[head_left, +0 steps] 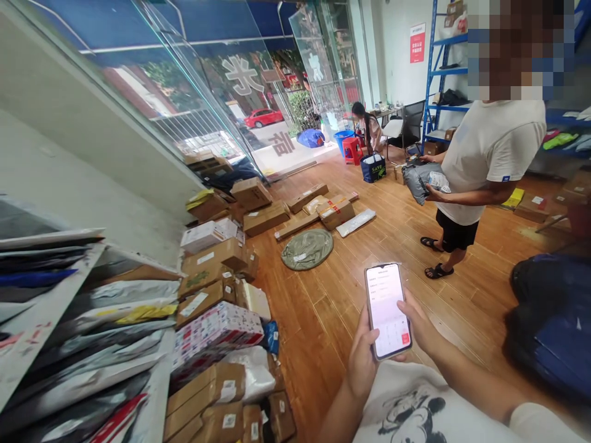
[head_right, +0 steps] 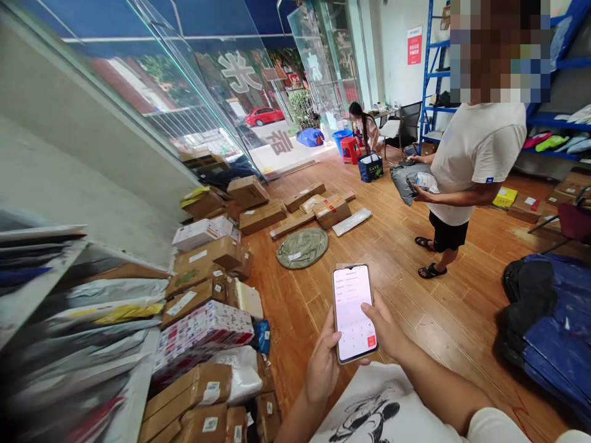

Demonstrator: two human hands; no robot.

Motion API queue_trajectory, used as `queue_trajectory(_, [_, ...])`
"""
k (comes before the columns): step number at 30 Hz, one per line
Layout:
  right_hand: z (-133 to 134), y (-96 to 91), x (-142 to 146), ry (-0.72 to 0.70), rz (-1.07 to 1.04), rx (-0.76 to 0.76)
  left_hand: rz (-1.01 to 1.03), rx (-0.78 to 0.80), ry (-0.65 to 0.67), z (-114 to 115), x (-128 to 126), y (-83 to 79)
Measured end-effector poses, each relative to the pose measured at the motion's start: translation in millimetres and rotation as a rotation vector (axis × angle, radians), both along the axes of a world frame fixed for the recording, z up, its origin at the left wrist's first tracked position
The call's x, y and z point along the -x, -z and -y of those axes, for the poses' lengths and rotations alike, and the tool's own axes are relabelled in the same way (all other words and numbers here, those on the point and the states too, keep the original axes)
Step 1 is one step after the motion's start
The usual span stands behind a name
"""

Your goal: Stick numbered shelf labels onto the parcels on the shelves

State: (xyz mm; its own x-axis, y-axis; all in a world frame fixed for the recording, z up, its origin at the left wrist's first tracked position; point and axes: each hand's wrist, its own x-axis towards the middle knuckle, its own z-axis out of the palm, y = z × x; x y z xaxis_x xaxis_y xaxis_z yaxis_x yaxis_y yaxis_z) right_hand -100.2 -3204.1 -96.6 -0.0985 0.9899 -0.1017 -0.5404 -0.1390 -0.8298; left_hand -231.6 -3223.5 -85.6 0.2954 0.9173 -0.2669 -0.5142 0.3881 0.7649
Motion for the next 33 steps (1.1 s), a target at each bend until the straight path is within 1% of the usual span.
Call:
queue_trajectory(4, [4.6,4.5,-6.1,-0.072,-0.006,-0.030,0.068,0.022,-0.012,-3.7,0.1,-2.8])
queue_trajectory(8, [5.8,7.4,-9.9,-0.117,-0.001,-0.009,0.085,0.036,0.041,-6.0,-0.1,-3.7])
queue_trajectory(10, [5.9,5.6,-10.8,-0.124,0.007,0.011,0.066,0.049,0.041,-6.4,-1.5,-4.5])
queue_trajectory(13, [5.9,1.4,-12.1,-0.118,0.020,0.021,0.027,0.072,0.006,-6.4,-4.5,-5.8])
queue_trajectory(16, [5.4,0.4,-13.6,-0.117,0.029,0.019,0.029,0.082,-0.004,-6.6,-7.0,-6.6])
queue_trajectory(21, [4.4,5.5,-15.6,-0.128,0.055,-0.005,-0.018,0.093,-0.006,-7.0,-7.8,-9.8])
queue_trajectory(27, [2.3,9.3,-17.4,-0.155,0.057,-0.017,-0.084,0.103,-0.076,-7.6,-9.2,-14.4])
queue_trajectory(33, [3.5,13.8,-14.8,-0.167,0.078,-0.038,-0.143,0.106,-0.098,-7.4,-11.6,-15.5])
